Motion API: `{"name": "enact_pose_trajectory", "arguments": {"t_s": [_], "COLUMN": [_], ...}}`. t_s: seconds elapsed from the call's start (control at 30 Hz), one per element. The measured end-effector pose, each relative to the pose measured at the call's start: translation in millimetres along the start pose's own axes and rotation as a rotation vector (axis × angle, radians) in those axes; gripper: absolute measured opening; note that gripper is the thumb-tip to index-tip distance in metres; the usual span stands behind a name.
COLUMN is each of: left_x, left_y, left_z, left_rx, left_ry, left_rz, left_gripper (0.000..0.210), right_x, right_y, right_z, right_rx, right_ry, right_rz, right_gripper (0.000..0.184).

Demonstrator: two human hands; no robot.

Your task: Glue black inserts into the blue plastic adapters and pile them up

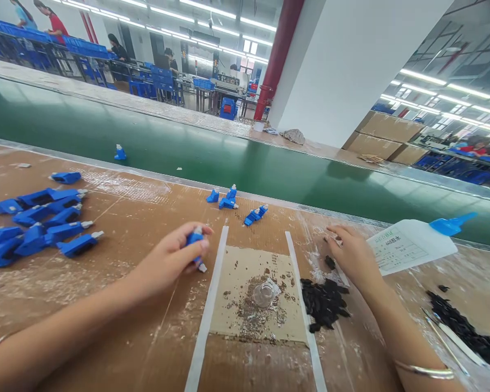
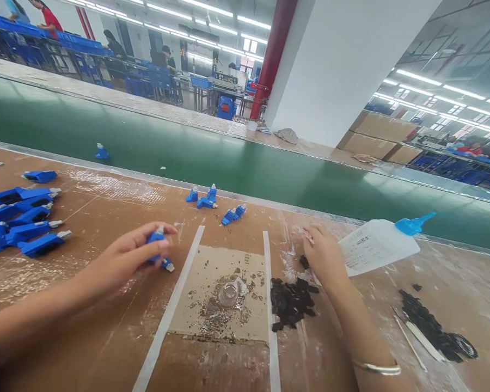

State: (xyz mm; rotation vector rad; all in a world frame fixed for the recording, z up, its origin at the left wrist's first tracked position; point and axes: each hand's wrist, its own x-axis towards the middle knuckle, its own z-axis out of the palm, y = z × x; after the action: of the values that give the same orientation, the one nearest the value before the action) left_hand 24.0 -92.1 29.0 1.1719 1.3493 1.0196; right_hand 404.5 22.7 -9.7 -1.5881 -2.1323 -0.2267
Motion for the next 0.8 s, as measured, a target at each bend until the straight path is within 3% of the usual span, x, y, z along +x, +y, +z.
{"name": "enact_pose_trajectory", "arguments": {"t_s": [0.1, 0.23, 0.37, 0.47, 0.53, 0.6, 0.67, 0.73, 0.8], "left_x": [25, 48, 52, 49, 46, 41, 32, 22, 14], "left_y": [-2, -8, -18, -22, -19, -11, -4, 0, -1], "left_z": [-38.4, -81.0, -100.9, -99.4, -92.4, -82.2, -70.5, -59.1, -49.4], "left_rx": [0.568, 1.114, 1.312, 1.426, 1.446, 1.345, 1.138, 0.963, 0.908], "left_ry": [0.27, 0.376, 0.437, 0.529, 0.572, 0.434, 0.101, -0.231, -0.397], "left_rz": [0.169, 0.121, 0.049, 0.069, 0.159, 0.31, 0.417, 0.407, 0.354], "left_gripper": [0.036, 0.036, 0.033, 0.037, 0.042, 0.041, 0.037, 0.033, 0.03], "right_x": [4, 4, 9, 11, 10, 10, 9, 8, 7], "right_y": [33, 45, 52, 57, 59, 59, 57, 53, 48], "right_z": [20, 31, 29, 27, 26, 25, 24, 22, 20], "right_rx": [-0.073, -0.116, -0.125, -0.123, -0.116, -0.106, -0.092, -0.073, -0.057], "right_ry": [-0.138, -0.268, -0.337, -0.363, -0.371, -0.37, -0.371, -0.377, -0.383], "right_rz": [0.029, 0.01, -0.014, -0.019, -0.018, -0.016, -0.012, -0.007, 0.004], "right_gripper": [0.017, 0.015, 0.015, 0.016, 0.015, 0.015, 0.016, 0.016, 0.015]}}
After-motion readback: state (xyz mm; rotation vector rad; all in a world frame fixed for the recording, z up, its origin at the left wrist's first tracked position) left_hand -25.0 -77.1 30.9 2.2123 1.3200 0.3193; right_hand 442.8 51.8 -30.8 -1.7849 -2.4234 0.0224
